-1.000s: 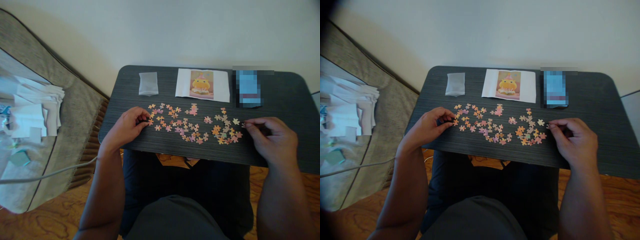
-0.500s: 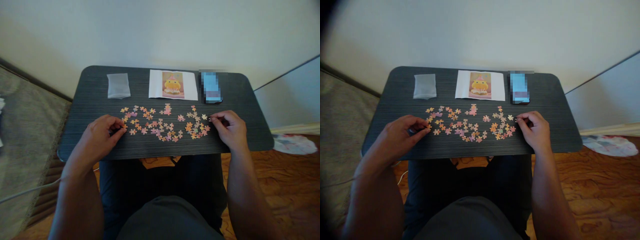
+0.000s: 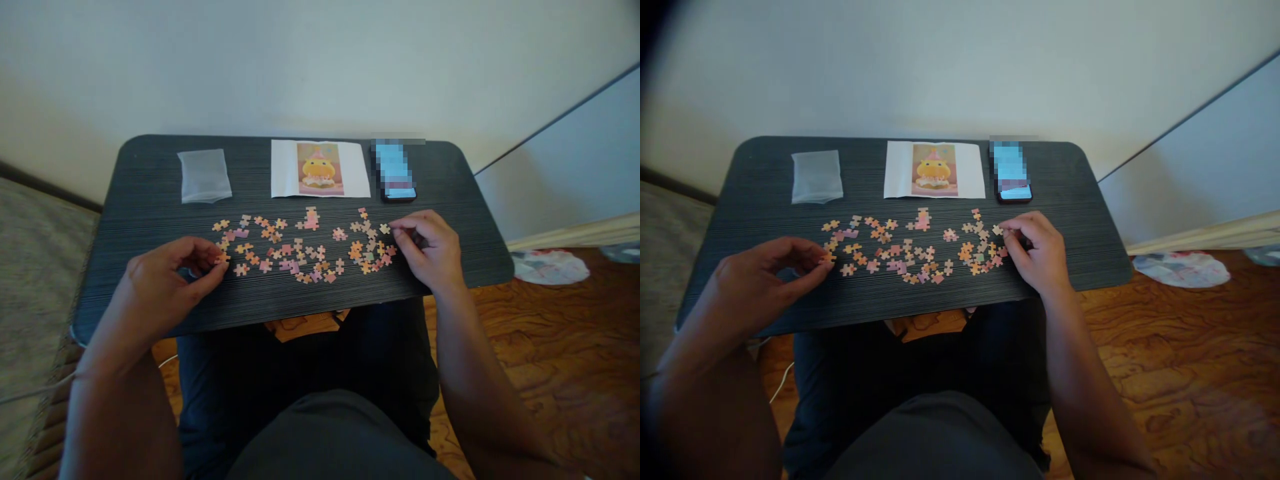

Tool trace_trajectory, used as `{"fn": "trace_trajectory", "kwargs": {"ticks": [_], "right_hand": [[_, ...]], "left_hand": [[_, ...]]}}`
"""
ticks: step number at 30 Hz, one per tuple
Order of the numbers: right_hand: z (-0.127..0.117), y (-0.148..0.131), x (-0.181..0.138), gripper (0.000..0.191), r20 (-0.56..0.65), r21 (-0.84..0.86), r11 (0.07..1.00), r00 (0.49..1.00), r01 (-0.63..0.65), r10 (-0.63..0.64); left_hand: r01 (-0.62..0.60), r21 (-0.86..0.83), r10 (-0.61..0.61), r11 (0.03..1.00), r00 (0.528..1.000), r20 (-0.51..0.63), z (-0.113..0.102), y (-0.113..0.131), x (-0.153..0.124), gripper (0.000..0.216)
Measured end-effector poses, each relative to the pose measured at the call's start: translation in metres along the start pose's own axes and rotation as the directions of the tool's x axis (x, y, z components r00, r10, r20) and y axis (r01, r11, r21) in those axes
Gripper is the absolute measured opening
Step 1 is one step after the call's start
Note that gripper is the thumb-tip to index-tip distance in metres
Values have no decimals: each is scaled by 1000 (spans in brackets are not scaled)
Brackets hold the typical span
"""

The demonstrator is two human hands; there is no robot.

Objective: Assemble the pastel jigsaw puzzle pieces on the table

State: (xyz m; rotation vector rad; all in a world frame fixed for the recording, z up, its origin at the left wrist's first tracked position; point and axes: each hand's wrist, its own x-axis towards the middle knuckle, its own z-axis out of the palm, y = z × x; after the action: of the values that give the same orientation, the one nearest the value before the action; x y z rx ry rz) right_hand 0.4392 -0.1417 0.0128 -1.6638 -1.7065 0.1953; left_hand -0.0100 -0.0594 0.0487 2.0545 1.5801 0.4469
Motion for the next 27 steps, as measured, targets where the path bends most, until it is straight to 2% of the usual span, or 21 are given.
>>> {"fn": "trace_trajectory", "kwargs": {"ticks": [2, 4, 7, 10, 14, 18, 23, 27], "right_hand": [[4, -12, 9, 39, 119, 40, 991, 984, 130, -134], [9, -20, 21, 50, 207, 51, 965, 943, 256, -261], [18, -27, 38, 55, 307, 72, 942, 891, 328, -334], [24, -29, 51, 46, 356, 71, 943, 875, 325, -329], [25, -29, 63, 29, 414, 82, 951, 858, 300, -306], [27, -32, 75, 22, 492, 118, 948, 812, 297, -315], [34, -33, 82, 20, 562, 131, 938, 755, 322, -338], [37, -32, 82, 16, 572, 134, 943, 754, 304, -324]], "left_hand": [[-7, -34, 7, 999, 1000, 3, 0, 8, 1, 22], [-25, -84, 23, 996, 1000, -21, 4, 14, 3, 21], [-66, -237, 47, 969, 995, -83, 16, 22, 8, 20], [-138, -369, 88, 919, 985, -147, 28, 28, 16, 18], [-235, -356, 182, 905, 967, -176, 41, 37, 28, 15], [-361, -335, 299, 870, 928, -224, 53, 41, 38, 15], [-391, -269, 320, 880, 908, -271, 64, 36, 38, 18], [-402, -223, 333, 888, 897, -291, 65, 35, 34, 17]]}}
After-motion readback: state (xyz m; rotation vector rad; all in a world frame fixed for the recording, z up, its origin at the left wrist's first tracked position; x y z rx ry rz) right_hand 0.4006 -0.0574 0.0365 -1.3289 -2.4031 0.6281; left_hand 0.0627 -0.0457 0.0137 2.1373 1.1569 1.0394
